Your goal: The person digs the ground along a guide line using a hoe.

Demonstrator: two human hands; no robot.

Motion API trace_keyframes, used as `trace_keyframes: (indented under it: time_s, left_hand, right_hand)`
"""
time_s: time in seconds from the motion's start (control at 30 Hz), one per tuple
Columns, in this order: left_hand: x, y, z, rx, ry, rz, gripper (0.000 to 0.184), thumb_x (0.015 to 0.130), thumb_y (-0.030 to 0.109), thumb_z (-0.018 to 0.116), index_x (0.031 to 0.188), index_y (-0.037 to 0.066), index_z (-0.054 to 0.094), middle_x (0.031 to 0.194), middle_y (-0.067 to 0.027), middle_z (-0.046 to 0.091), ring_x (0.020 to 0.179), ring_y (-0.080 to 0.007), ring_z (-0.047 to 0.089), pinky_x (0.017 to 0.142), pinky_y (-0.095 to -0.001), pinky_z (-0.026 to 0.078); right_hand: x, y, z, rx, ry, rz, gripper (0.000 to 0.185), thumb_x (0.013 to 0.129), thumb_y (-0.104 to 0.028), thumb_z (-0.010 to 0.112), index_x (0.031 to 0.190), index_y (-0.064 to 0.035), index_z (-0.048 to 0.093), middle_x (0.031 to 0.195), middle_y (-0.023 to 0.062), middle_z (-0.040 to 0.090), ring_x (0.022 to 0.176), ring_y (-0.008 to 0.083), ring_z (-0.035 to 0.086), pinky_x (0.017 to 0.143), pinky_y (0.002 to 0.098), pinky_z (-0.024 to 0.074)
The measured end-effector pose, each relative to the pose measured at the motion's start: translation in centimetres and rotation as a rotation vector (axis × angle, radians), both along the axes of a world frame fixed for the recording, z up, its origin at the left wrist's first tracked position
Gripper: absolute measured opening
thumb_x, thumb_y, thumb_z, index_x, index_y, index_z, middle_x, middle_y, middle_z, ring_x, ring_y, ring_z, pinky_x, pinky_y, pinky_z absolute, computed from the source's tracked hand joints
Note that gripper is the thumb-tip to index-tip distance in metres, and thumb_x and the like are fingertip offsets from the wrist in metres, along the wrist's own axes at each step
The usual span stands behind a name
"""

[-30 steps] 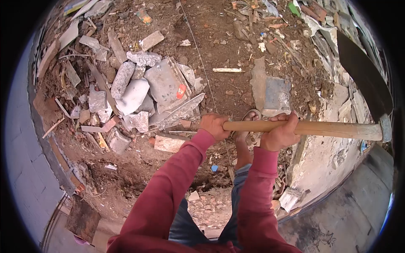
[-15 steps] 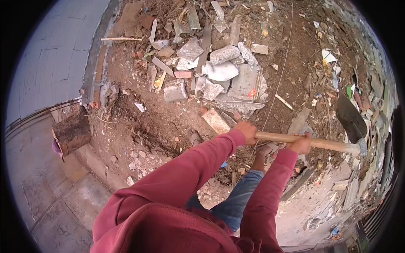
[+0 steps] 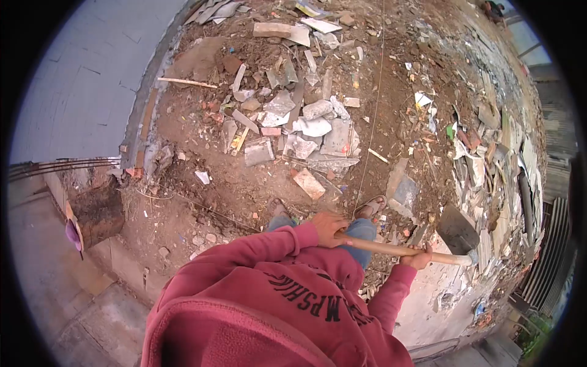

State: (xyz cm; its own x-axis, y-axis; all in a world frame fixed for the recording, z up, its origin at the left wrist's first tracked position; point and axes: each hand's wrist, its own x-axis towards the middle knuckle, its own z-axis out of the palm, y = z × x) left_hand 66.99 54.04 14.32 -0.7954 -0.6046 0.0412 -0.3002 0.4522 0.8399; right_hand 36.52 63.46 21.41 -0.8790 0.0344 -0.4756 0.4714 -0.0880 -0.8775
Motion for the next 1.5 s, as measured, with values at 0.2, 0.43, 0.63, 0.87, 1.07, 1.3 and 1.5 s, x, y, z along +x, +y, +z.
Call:
trace_keyframes:
  time_s: [0.2, 0.43, 0.63, 0.87, 1.07, 1.3, 1.5]
  left_hand:
    - [12.5, -6.5, 3.0, 0.305, -0.261, 0.285, 0.054, 0.088, 0.061, 0.062, 0.08, 0.008, 0.07, 0.077, -0.0089, 0.071, 0.073, -0.0288, 0.069, 0.068, -0.0397, 0.053]
    - [19.9, -10.6, 22.3, 0.501, 0.669, -0.417, 0.048, 0.084, 0.035, 0.076, 0.113, -0.001, 0.068, 0.109, -0.0149, 0.066, 0.1, -0.0278, 0.064, 0.09, -0.0404, 0.047]
    - [15.0, -9.0, 31.6, 0.506, 1.142, -1.152, 0.038, 0.087, 0.024, 0.067, 0.115, -0.002, 0.069, 0.112, -0.0225, 0.061, 0.105, -0.0374, 0.059, 0.088, -0.0474, 0.046]
    - [11.3, -8.7, 37.3, 0.521, 1.255, -1.384, 0.034, 0.092, 0.023, 0.058, 0.111, 0.0, 0.073, 0.119, -0.0272, 0.057, 0.106, -0.0422, 0.057, 0.091, -0.0486, 0.048]
    - [11.2, -6.3, 37.7, 0.401, 1.331, -0.767, 0.011, 0.085, 0.011, 0.072, 0.085, -0.001, 0.07, 0.079, -0.0129, 0.067, 0.066, -0.023, 0.063, 0.057, -0.0344, 0.05]
    - [7.7, -6.0, 37.9, 0.962, 1.155, -1.306, 0.011, 0.088, 0.007, 0.066, 0.08, 0.0, 0.067, 0.077, -0.0133, 0.067, 0.064, -0.0245, 0.062, 0.057, -0.0358, 0.051]
    - [4.1, -6.5, 37.7, 1.176, 1.144, -1.481, 0.01, 0.09, 0.008, 0.062, 0.085, 0.0, 0.066, 0.083, -0.0165, 0.067, 0.072, -0.0294, 0.063, 0.067, -0.0391, 0.054]
  right_hand:
    - [-5.9, 13.6, -14.0, 0.09, -0.135, -0.1, 0.021, 0.09, -0.029, 0.057, 0.096, -0.0114, 0.048, 0.07, 0.0041, 0.047, 0.061, 0.0199, 0.047, 0.056, 0.0369, 0.0444]
    - [-3.2, 12.4, -17.0, 0.221, -0.231, -0.081, 0.023, 0.089, -0.026, 0.057, 0.1, -0.0082, 0.047, 0.077, 0.0074, 0.051, 0.067, 0.0242, 0.051, 0.063, 0.0415, 0.0471]
    - [-1.3, 10.8, -18.9, 0.136, -0.338, -0.223, 0.025, 0.089, -0.024, 0.057, 0.103, -0.0054, 0.047, 0.082, 0.0103, 0.055, 0.072, 0.0279, 0.055, 0.069, 0.0454, 0.0493]
    - [0.5, 14.1, -20.1, 0.034, -0.435, -0.375, 0.029, 0.088, -0.021, 0.056, 0.107, -0.0022, 0.047, 0.089, 0.0136, 0.059, 0.078, 0.0323, 0.059, 0.076, 0.05, 0.052]
    - [1.8, 17.5, -22.4, 0.026, -0.439, -0.367, 0.04, 0.089, -0.019, 0.055, 0.12, 0.0027, 0.043, 0.103, 0.0204, 0.062, 0.088, 0.0409, 0.062, 0.085, 0.0587, 0.0517]
    - [3.5, 21.0, -24.1, -0.12, -0.517, -0.31, 0.043, 0.083, -0.025, 0.057, 0.115, -0.0013, 0.041, 0.094, 0.015, 0.057, 0.083, 0.0339, 0.058, 0.077, 0.048, 0.0516]
    - [4.8, 19.9, -22.2, -0.212, -0.514, -0.639, 0.032, 0.086, -0.02, 0.059, 0.109, -0.0071, 0.041, 0.089, 0.0122, 0.057, 0.075, 0.0292, 0.056, 0.071, 0.0483, 0.0522]
